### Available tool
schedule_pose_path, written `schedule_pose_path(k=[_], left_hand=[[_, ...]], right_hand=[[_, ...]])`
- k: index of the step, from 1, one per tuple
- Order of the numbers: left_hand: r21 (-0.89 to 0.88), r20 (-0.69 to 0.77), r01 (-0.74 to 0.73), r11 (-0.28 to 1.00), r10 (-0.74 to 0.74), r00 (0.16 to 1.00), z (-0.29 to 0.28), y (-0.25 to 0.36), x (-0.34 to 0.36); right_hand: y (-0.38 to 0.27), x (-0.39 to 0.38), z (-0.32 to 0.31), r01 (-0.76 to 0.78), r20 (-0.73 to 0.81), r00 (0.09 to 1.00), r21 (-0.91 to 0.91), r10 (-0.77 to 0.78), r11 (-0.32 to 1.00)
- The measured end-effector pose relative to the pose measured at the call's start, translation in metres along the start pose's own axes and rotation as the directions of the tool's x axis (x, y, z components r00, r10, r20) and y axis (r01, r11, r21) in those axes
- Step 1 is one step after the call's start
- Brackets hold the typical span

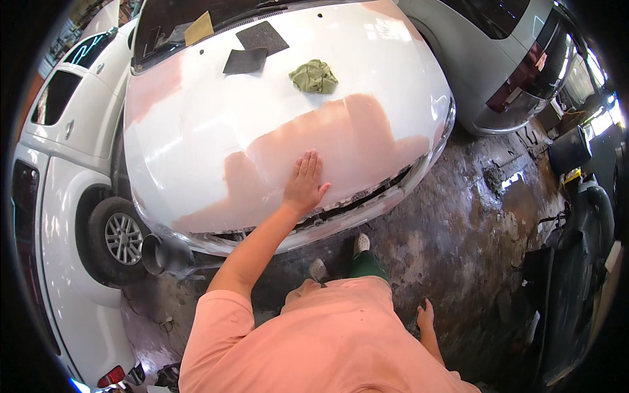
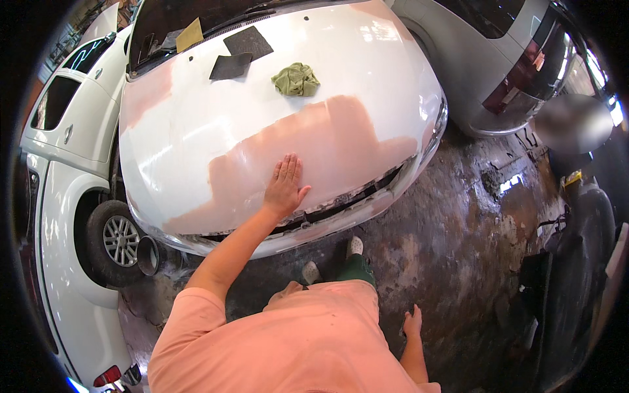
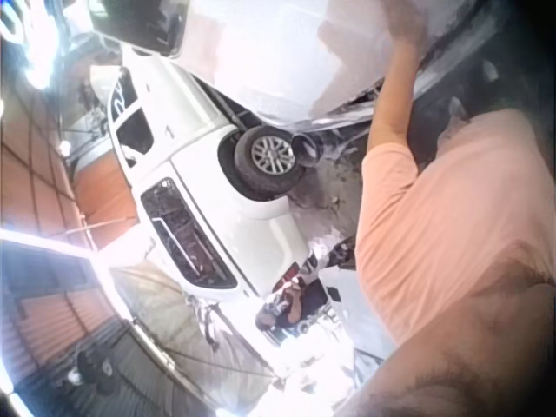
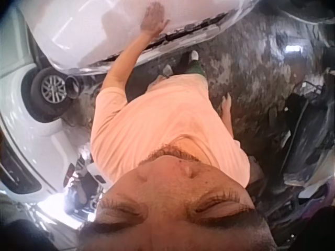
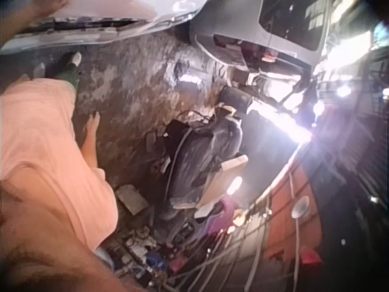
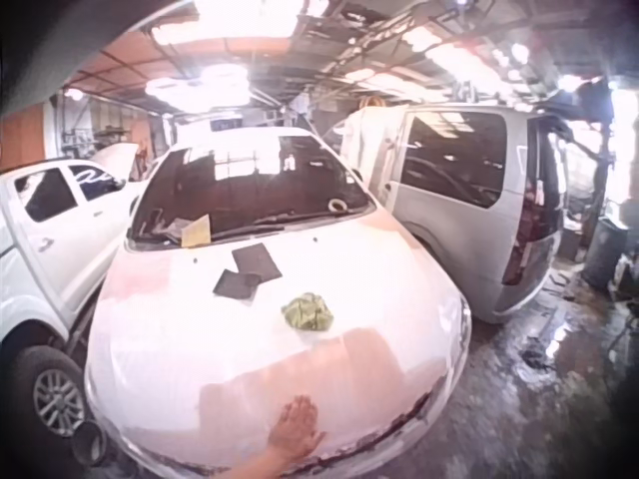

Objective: The person sands the surface of a white car hood using a sanding block and a cloth, frequently dipping the sanding block into a bucket of water.

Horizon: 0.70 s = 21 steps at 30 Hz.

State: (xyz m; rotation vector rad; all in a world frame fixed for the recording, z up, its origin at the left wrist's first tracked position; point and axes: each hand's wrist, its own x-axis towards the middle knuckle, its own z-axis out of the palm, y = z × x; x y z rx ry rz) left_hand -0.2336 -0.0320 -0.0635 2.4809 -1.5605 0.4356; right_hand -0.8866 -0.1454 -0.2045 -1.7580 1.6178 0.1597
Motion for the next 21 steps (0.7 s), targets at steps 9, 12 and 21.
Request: schedule_pose_path(k=[9,12,21], left_hand=[[0.037,0.081,-0.133,0.99,0.13,0.988,0.009,0.012,-0.065],[-0.025,0.097,-0.175,0.984,0.177,0.979,0.007,0.009,-0.077],[-0.043,-0.005,-0.163,0.986,0.163,0.987,0.011,0.012,0.078]], right_hand=[[-0.01,-0.001,0.004,-0.008,-0.017,1.0,0.011,0.008,1.0],[-0.007,-0.011,0.014,-0.055,-0.023,0.998,0.03,0.056,0.998],[0.028,-0.053,0.047,-0.204,-0.054,0.976,0.081,0.209,0.976]])
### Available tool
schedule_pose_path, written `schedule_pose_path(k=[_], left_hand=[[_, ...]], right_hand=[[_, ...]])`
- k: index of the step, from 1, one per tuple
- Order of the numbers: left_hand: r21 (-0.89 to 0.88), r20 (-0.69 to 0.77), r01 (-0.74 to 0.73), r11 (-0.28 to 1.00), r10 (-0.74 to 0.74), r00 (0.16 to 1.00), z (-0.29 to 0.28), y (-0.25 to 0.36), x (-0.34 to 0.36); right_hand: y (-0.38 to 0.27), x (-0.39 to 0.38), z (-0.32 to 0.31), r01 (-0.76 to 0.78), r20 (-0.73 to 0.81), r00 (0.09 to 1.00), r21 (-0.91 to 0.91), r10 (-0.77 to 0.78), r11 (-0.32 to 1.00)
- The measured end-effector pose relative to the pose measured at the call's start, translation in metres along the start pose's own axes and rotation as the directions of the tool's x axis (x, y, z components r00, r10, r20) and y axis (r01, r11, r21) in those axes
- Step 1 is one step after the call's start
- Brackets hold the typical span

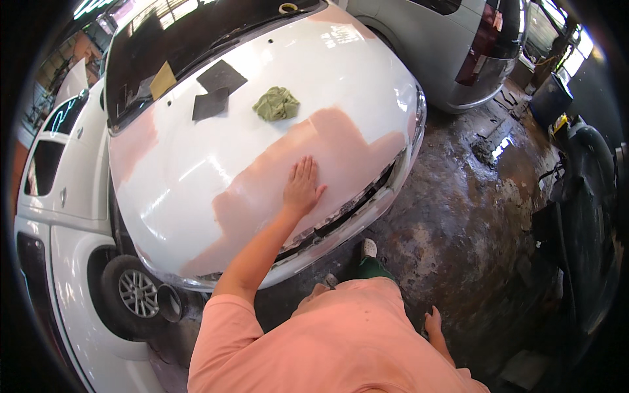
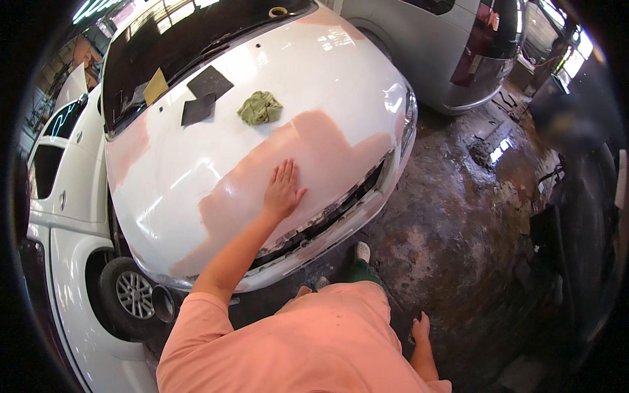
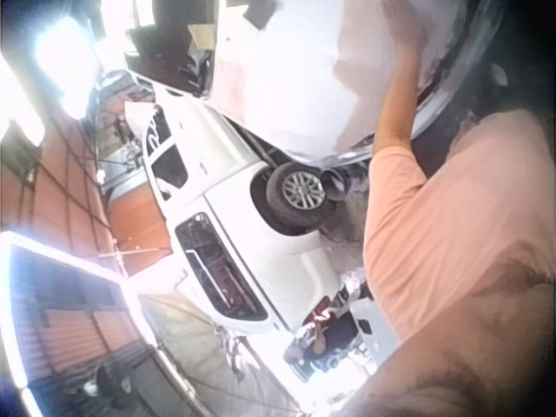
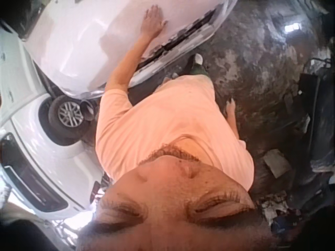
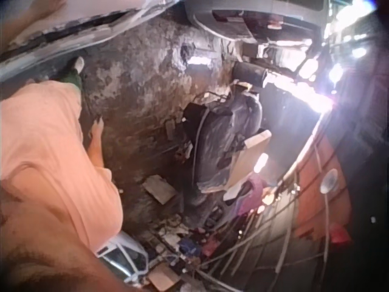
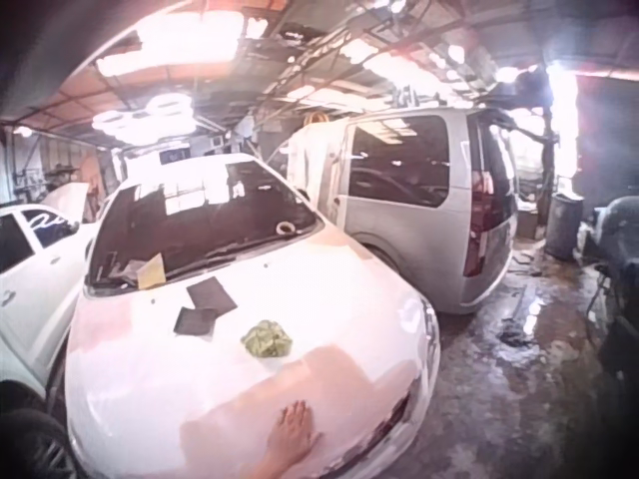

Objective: The person sands the surface of a white car hood using a sanding block and a cloth, frequently dipping the sanding block into a bucket of water.

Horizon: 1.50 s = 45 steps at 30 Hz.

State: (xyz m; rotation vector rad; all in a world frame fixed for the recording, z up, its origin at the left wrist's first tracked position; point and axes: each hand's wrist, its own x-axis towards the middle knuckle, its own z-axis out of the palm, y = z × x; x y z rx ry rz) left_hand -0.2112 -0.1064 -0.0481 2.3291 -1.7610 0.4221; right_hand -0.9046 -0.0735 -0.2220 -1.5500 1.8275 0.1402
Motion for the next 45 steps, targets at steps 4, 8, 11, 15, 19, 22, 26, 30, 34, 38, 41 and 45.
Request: schedule_pose_path(k=[4,8,11,15,19,22,26,30,34,38,41,45], left_hand=[[0.066,0.029,0.182,0.981,-0.184,0.982,0.011,-0.042,0.084],[0.085,0.049,0.294,0.952,-0.298,0.953,0.013,-0.049,0.123],[0.071,0.064,0.237,0.969,-0.242,0.968,0.014,-0.037,0.117],[-0.015,0.08,0.147,0.989,-0.145,0.986,0.01,0.002,0.092],[-0.001,0.07,0.116,0.993,-0.116,0.991,0.015,0.007,0.047],[-0.022,0.071,0.071,0.997,-0.07,0.995,0.019,0.03,0.033],[-0.004,0.039,-0.016,1.0,0.017,0.999,0.028,0.037,-0.001],[0.008,0.045,-0.088,0.996,0.088,0.995,0.034,0.054,-0.023],[0.067,0.092,-0.156,0.985,0.15,0.984,0.04,0.063,-0.052],[0.107,0.079,-0.192,0.976,0.184,0.98,0.043,0.065,-0.072],[0.126,0.137,-0.225,0.966,0.207,0.969,0.04,0.073,-0.086],[0.035,0.182,-0.252,0.967,0.242,0.953,0.036,0.081,-0.081]], right_hand=[[-0.015,-0.023,0.003,-0.086,-0.013,0.996,0.093,0.088,0.992],[-0.005,-0.031,0.001,-0.075,-0.066,0.994,0.139,0.085,0.987],[0.013,-0.037,0.009,-0.08,-0.08,0.992,0.167,0.094,0.983],[0.034,-0.046,0.016,-0.133,-0.056,0.989,0.115,0.14,0.984],[0.0,-0.057,0.014,-0.159,0.031,0.987,0.151,0.156,0.976],[0.013,-0.047,0.015,-0.053,-0.057,0.997,0.125,0.061,0.991],[0.004,-0.037,0.016,0.006,-0.056,0.998,0.094,-0.001,0.996],[0.012,-0.04,0.018,0.021,-0.058,0.998,0.091,-0.016,0.996],[0.012,-0.053,0.025,0.019,-0.02,1.0,0.011,-0.019,1.0],[0.021,-0.059,0.034,-0.013,0.022,1.0,-0.011,0.013,1.0],[0.031,-0.059,0.039,0.011,0.029,1.0,-0.014,-0.011,1.0],[0.05,-0.049,0.044,0.042,-0.014,0.999,0.039,-0.041,0.998]])
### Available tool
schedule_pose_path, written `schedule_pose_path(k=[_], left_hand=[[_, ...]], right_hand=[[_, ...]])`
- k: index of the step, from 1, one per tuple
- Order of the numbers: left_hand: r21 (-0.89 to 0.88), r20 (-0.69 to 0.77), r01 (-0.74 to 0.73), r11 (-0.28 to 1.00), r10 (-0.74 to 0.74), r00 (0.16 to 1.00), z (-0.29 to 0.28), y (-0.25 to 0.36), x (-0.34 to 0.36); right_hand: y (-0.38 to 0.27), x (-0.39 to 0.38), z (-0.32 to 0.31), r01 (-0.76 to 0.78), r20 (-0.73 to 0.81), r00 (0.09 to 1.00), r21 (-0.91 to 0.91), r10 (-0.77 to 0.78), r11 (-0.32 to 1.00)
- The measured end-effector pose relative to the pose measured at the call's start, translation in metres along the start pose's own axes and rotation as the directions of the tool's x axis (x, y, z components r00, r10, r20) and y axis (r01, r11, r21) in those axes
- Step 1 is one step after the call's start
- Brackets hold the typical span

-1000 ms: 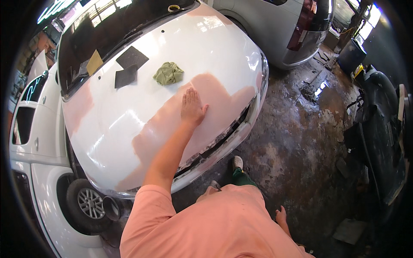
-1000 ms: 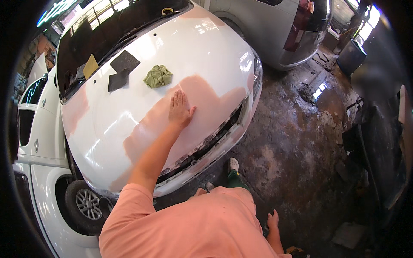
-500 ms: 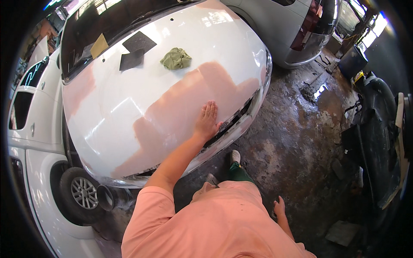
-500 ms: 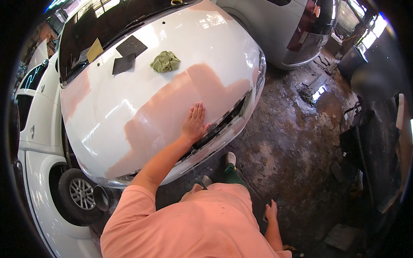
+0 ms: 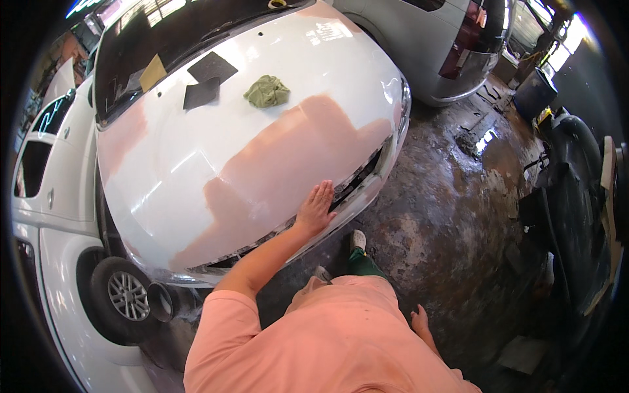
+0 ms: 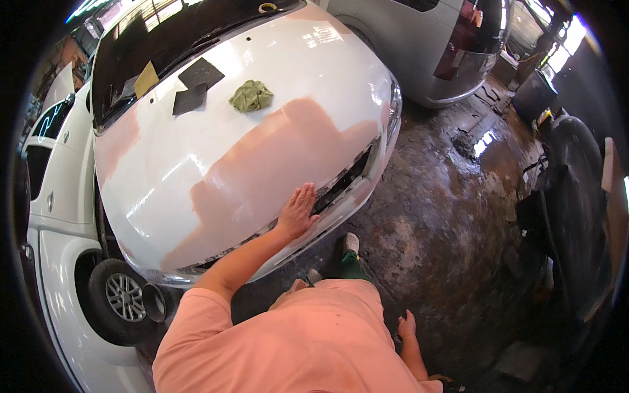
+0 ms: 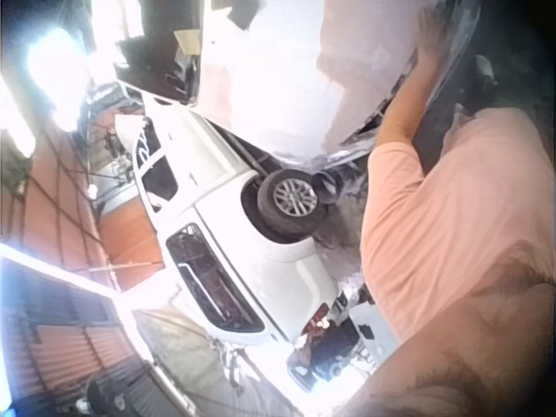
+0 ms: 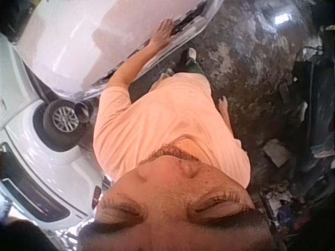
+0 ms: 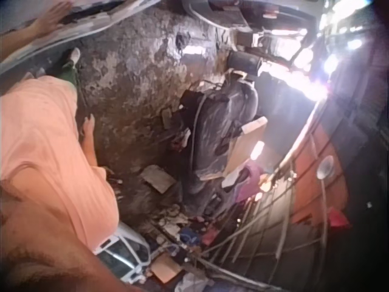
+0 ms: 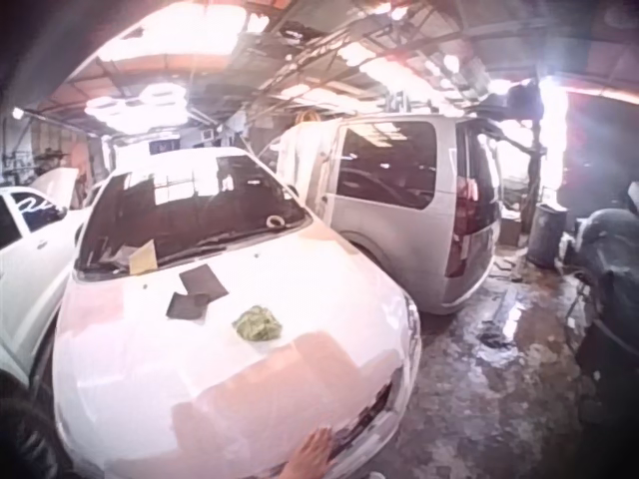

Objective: The person sands the surface of a white car hood using a sanding block and a cloth, frequently dipping the sanding block into a bucket of water.

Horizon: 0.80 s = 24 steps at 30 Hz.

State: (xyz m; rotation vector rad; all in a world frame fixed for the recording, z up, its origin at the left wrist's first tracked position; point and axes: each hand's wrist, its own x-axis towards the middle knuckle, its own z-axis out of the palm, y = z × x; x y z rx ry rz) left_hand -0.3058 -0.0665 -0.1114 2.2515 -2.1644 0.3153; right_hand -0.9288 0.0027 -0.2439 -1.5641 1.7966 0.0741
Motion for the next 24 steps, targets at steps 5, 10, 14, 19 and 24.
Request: schedule_pose_path(k=[5,10,14,19,24], left_hand=[[-0.095,-0.079,0.178,0.979,-0.186,0.979,-0.005,-0.073,0.063],[-0.087,-0.157,0.361,0.928,-0.371,0.915,-0.017,-0.082,0.108],[-0.096,-0.125,0.266,0.959,-0.276,0.953,-0.014,-0.05,0.093],[-0.038,-0.103,0.144,0.989,-0.147,0.984,-0.003,-0.02,0.048],[0.038,-0.037,0.075,0.996,-0.074,0.997,0.006,-0.003,0.023]], right_hand=[[-0.025,0.0,-0.002,-0.007,0.018,1.0,0.04,0.006,0.999],[-0.031,-0.006,-0.01,-0.029,-0.009,1.0,0.076,0.03,0.997],[-0.01,-0.017,-0.003,-0.101,-0.012,0.995,0.106,0.103,0.989],[0.004,-0.029,0.021,-0.159,-0.001,0.987,0.047,0.16,0.986],[0.004,-0.029,0.026,-0.125,0.038,0.992,0.036,0.123,0.992]])
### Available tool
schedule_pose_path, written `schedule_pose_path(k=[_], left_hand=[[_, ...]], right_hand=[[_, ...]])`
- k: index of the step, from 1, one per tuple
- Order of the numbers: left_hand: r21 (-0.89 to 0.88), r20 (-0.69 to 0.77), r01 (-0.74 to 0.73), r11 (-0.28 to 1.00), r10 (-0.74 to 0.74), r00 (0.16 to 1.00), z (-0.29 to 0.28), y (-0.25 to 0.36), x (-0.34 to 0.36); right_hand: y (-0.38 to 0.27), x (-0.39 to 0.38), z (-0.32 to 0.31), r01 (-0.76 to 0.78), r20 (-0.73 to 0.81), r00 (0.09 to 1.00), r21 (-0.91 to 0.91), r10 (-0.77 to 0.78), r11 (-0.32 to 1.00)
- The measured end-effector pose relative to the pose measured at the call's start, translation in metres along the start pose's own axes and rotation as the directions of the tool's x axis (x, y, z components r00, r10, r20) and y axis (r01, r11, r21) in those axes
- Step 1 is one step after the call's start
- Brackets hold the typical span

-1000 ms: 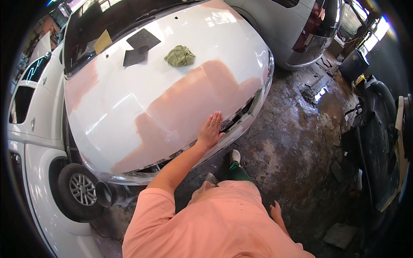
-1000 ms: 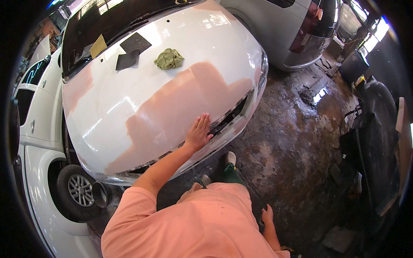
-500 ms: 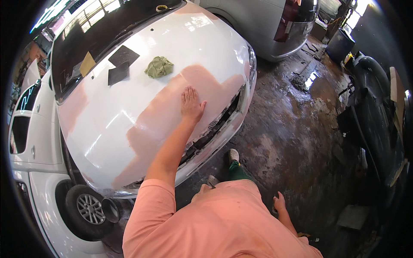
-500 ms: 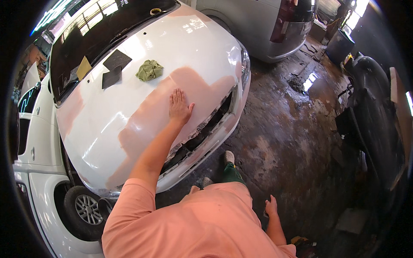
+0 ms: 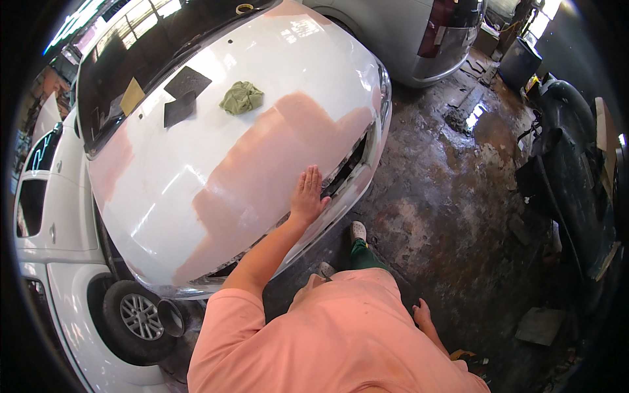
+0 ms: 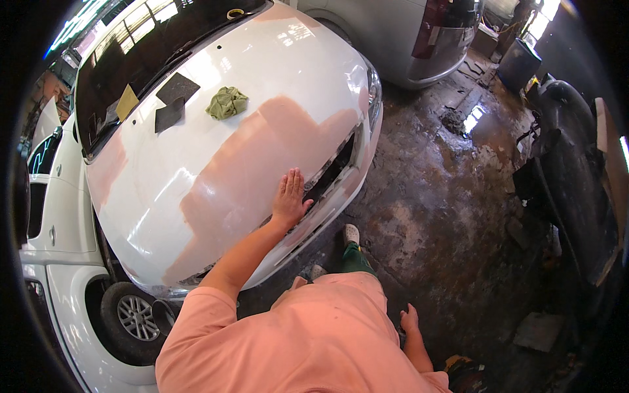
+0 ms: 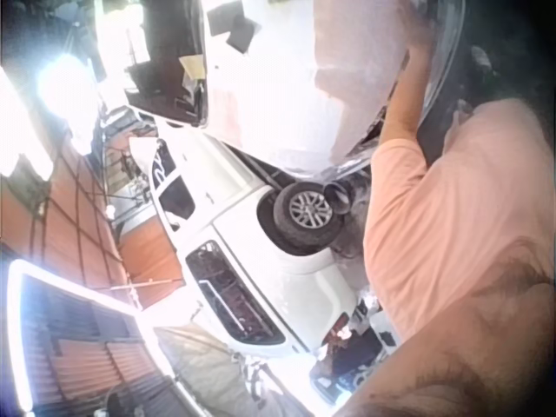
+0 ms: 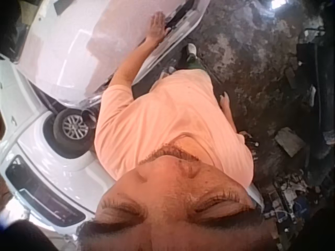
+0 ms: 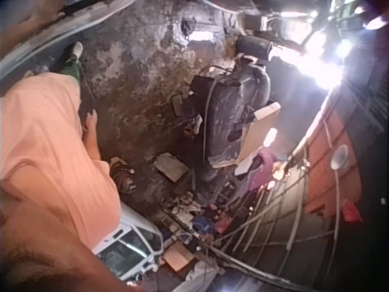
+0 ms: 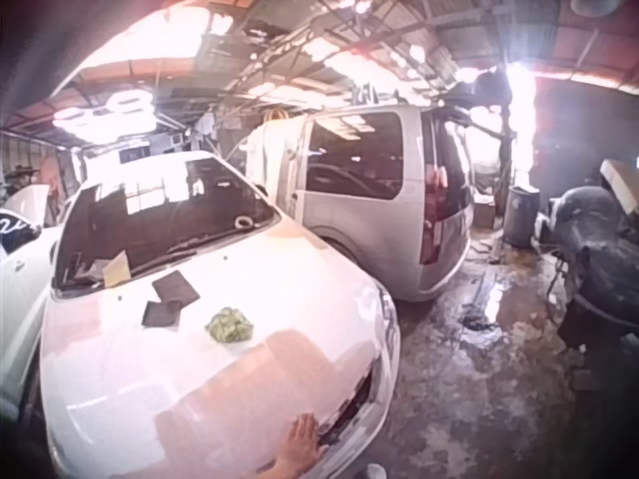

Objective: The person sands the surface of a white car hood using a sanding block and a cloth, frequently dipping the sanding block into a bucket of water.

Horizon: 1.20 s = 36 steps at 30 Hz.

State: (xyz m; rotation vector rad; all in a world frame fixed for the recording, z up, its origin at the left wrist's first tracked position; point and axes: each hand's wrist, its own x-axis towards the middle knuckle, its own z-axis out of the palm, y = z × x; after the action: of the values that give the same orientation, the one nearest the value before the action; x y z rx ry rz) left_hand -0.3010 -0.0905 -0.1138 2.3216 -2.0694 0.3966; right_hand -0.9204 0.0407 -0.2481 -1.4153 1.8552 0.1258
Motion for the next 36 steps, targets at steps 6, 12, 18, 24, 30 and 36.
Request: schedule_pose_path(k=[6,12,18,24,30,36], left_hand=[[0.041,0.044,-0.124,0.991,0.122,0.992,0.006,0.002,-0.019],[-0.11,0.033,-0.182,0.977,0.186,0.982,-0.012,-0.004,-0.022],[-0.32,-0.055,0.205,0.925,-0.234,0.971,-0.051,-0.095,0.083],[-0.182,-0.107,0.618,0.765,-0.64,0.761,-0.108,-0.244,0.183],[-0.149,0.158,0.73,0.667,-0.713,0.683,-0.126,-0.243,0.203],[-0.182,-0.34,0.411,0.893,-0.45,0.826,-0.056,-0.171,0.135]], right_hand=[[-0.027,0.017,-0.012,0.061,-0.011,0.998,0.01,-0.06,0.998],[-0.038,0.045,-0.013,0.141,0.009,0.99,0.017,-0.141,0.99],[-0.047,0.072,-0.012,0.148,0.08,0.987,-0.081,-0.142,0.986],[-0.054,0.118,-0.034,0.272,0.098,0.96,-0.113,-0.261,0.956],[-0.112,0.16,-0.08,0.209,0.235,0.958,-0.182,-0.164,0.961],[-0.174,0.227,-0.113,0.372,0.39,0.885,-0.263,-0.254,0.89]])
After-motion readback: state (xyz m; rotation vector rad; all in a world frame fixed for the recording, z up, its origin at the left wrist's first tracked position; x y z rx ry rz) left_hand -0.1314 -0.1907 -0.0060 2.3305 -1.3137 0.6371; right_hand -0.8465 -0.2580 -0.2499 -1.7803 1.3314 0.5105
